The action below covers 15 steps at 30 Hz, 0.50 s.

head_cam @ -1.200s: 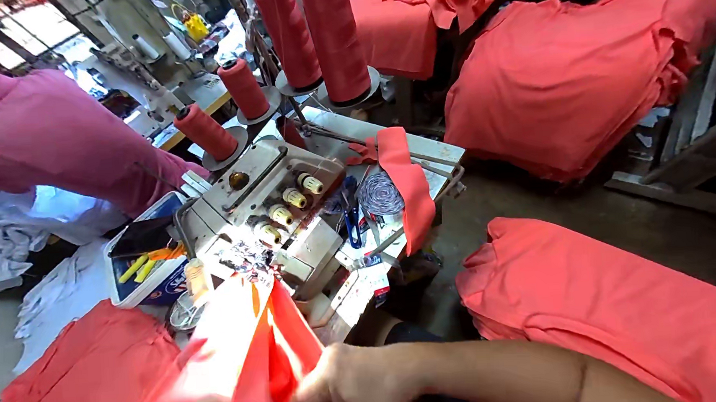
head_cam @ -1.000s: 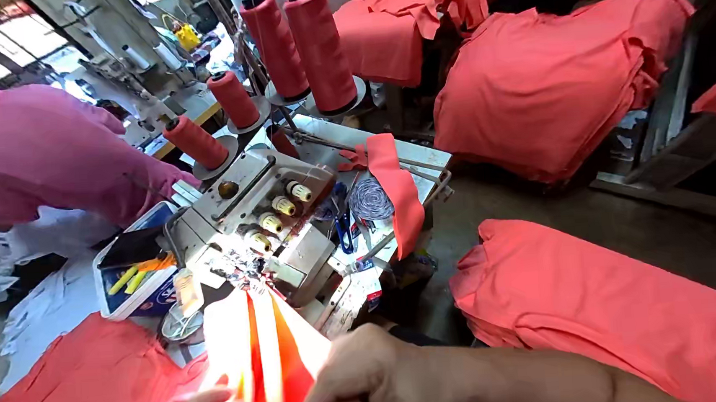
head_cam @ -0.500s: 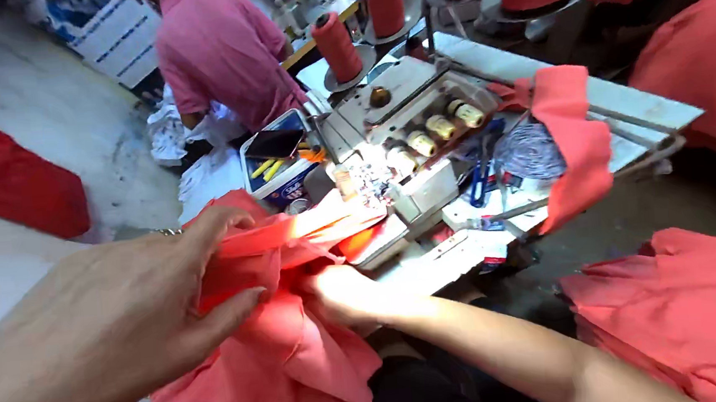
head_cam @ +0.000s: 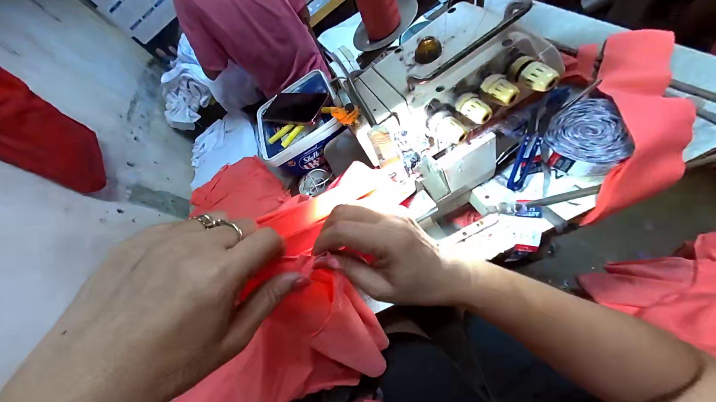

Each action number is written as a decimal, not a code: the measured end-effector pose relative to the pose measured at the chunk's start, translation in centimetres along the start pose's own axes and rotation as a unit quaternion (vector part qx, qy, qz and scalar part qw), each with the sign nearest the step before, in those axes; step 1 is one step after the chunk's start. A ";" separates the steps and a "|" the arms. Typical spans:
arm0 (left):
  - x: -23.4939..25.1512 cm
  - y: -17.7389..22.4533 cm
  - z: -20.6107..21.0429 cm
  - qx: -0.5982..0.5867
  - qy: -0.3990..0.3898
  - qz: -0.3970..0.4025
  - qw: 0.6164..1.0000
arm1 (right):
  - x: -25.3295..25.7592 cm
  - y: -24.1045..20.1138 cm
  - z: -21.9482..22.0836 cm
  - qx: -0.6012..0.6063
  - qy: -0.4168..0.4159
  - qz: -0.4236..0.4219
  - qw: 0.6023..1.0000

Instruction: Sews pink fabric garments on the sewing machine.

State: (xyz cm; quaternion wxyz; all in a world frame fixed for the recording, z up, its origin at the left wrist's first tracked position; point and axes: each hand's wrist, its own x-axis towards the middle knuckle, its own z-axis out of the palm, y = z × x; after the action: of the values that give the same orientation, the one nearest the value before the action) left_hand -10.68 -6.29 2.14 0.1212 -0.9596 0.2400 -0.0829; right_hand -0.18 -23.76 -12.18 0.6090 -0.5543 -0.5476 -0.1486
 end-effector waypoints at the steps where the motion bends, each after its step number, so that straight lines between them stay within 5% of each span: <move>1: -0.2 0.0 0.1 0.010 0.002 0.006 1.000 | -0.4 0.3 -0.3 -0.019 -0.003 -0.007 1.000; 5: -0.4 0.3 0.3 0.013 0.011 0.004 1.000 | -4.0 3.9 -2.0 -0.134 0.032 0.032 0.990; 15: -0.3 0.9 -0.1 -0.010 0.009 0.002 1.000 | -4.2 4.6 -2.0 -0.092 0.088 0.065 0.990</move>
State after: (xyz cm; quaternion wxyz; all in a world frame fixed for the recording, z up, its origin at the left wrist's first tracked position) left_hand -11.37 -6.95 1.99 0.1091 -0.9594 0.2444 -0.0890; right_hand 2.97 -25.62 -17.65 0.6100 -0.6268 -0.4385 -0.2067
